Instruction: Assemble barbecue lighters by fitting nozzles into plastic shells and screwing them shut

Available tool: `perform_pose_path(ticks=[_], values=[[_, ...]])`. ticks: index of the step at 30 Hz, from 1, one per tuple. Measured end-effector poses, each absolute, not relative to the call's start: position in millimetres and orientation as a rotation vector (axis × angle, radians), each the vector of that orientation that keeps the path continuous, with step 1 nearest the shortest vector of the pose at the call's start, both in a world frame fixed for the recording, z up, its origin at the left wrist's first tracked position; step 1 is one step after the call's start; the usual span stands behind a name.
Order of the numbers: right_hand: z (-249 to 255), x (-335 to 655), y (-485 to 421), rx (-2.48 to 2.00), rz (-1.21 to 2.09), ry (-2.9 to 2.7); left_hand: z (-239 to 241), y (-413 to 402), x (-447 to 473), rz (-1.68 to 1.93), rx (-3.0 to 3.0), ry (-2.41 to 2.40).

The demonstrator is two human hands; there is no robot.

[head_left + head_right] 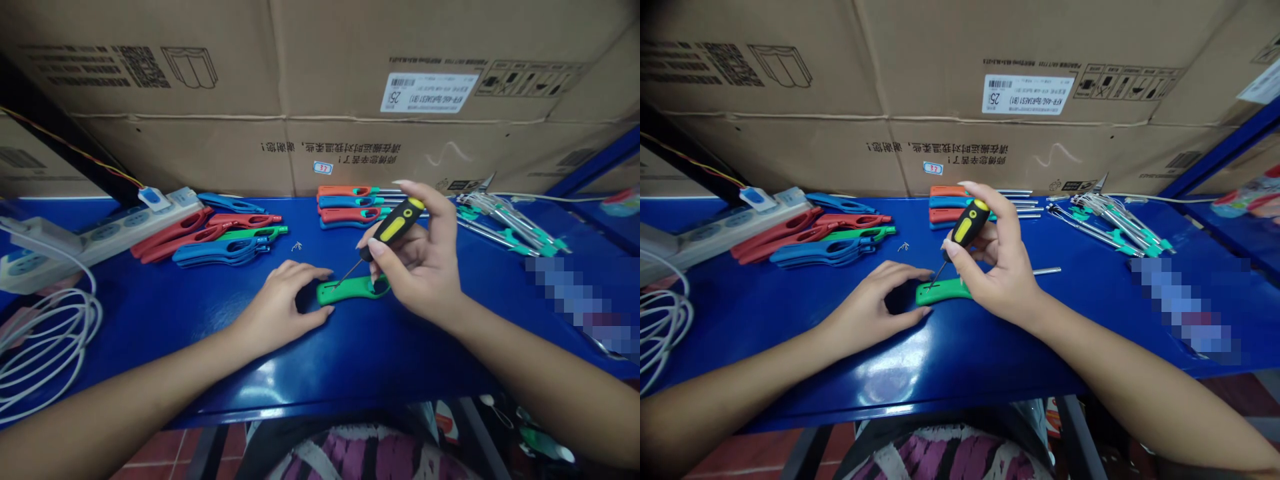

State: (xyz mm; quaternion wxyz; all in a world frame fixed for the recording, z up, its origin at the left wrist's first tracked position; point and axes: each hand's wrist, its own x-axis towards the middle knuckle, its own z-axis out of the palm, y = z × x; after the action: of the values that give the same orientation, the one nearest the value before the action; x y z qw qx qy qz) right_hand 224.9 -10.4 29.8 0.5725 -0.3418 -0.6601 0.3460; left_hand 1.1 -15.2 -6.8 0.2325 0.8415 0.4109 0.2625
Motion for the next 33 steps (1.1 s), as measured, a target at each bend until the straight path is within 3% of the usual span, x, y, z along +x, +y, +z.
perform_pose_path(ticks=[33], values=[[18,226,-11,-0.632,0.497,-1.842,-12,-22,5,0.696,2.357,1.004]])
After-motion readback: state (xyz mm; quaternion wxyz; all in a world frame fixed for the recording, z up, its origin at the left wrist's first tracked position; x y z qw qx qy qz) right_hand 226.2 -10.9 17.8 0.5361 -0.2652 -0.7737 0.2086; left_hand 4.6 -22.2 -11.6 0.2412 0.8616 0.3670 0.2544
